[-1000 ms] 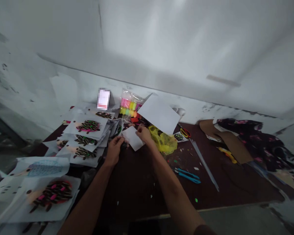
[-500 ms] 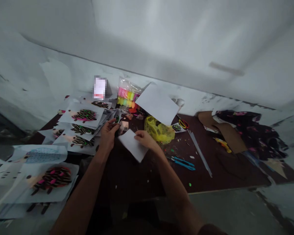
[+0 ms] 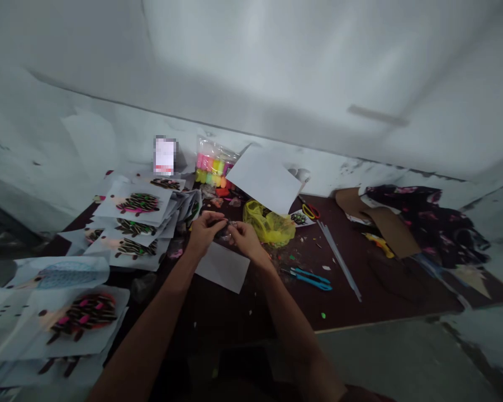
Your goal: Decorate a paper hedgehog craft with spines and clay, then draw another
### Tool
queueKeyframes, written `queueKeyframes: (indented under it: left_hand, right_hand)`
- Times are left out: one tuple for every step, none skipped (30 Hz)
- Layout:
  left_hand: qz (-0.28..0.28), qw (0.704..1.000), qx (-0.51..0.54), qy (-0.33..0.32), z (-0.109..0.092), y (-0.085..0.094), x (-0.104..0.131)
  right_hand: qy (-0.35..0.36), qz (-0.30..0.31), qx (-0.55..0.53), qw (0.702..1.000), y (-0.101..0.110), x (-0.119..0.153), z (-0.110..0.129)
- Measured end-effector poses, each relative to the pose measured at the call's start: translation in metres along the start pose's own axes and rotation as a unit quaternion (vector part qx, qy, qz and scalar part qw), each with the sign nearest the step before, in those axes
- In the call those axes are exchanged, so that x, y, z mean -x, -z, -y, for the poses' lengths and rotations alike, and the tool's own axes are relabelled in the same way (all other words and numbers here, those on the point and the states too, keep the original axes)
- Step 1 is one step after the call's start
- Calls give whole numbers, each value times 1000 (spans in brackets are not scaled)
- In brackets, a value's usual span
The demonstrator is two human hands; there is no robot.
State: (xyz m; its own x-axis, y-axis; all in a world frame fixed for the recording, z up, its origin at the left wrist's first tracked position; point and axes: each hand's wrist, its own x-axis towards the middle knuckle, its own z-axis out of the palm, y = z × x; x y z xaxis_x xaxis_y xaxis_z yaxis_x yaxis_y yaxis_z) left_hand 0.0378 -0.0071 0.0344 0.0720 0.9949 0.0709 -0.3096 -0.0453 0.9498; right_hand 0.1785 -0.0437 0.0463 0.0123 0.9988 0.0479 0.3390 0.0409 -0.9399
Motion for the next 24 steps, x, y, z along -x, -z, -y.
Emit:
queueKeyframes:
  left_hand:
    - [13, 1000, 2, 28, -1, -1, 1]
    - [27, 998, 5, 61, -2, -2, 2]
    - [37, 995, 8, 94, -2, -2, 3]
    - [41, 992, 12, 122, -2, -1, 4]
    - [38, 989, 18, 141, -2, 0, 5]
    - [28, 988, 27, 151, -2, 1, 6]
    - [13, 987, 39, 156, -1, 2, 7]
    - [1, 986, 53, 160, -1, 3, 7]
    - [-7, 984, 68, 164, -1, 5, 8]
    - [-8, 982, 81, 170, 0, 7, 9]
    - [-3, 980, 91, 177, 0, 8, 9]
    - [5, 978, 96, 185, 0, 10, 9]
    - [14, 977, 97, 192, 0, 12, 10]
    - [24, 975, 95, 197, 0, 13, 10]
    - [30, 975, 89, 202, 1, 13, 10]
    - [32, 975, 77, 205, 1, 13, 9]
    - [28, 976, 57, 208, 3, 13, 9]
    - [20, 977, 31, 211, 4, 12, 8]
    - [7, 978, 1, 209, 6, 11, 7]
    - [-10, 979, -32, 203, 8, 10, 6]
    - [-26, 979, -65, 190, 11, 11, 4]
    - [-41, 980, -96, 169, 13, 11, 3]
    - [-48, 980, -133, 142, 15, 12, 1]
    - [-49, 977, -179, 109, 17, 13, 0]
  right_hand:
    - [-1, -9, -11, 1000, 1, -1, -1]
    - [2, -19, -19, 1000, 2, -2, -1]
    - [8, -31, -25, 999, 3, -3, -1]
    - [14, -43, -31, 999, 5, -4, -1]
    - [19, -51, -38, 998, 6, -4, -1]
    - [20, -57, -48, 997, 7, -5, -1]
    - [18, -61, -59, 996, 8, -5, -1]
    - [14, -63, -72, 995, 8, -5, -2]
    - [8, -63, -85, 994, 8, -5, -2]
    - [2, -61, -97, 993, 7, -4, -4]
    - [-3, -57, -107, 993, 7, -4, -5]
    - [-7, -51, -115, 992, 7, -3, -8]
    - [-10, -44, -118, 992, 6, -3, -10]
    - [-13, -37, -115, 993, 6, -3, -13]
    - [-18, -33, -106, 994, 6, -2, -16]
    - [-23, -35, -85, 996, 6, -3, -19]
    - [-29, -40, -55, 997, 7, -3, -21]
    - [-34, -48, -24, 998, 8, -4, -22]
    - [-37, -57, 1, 998, 10, -5, -22]
    - [-37, -72, 27, 996, 12, -7, -21]
    - [-31, -96, 60, 993, 15, -9, -19]
    - [-22, -124, 99, 987, 17, -11, -15]
    - [-8, -158, 156, 975, 20, -14, -9]
    - [9, -190, 230, 954, 21, -17, -3]
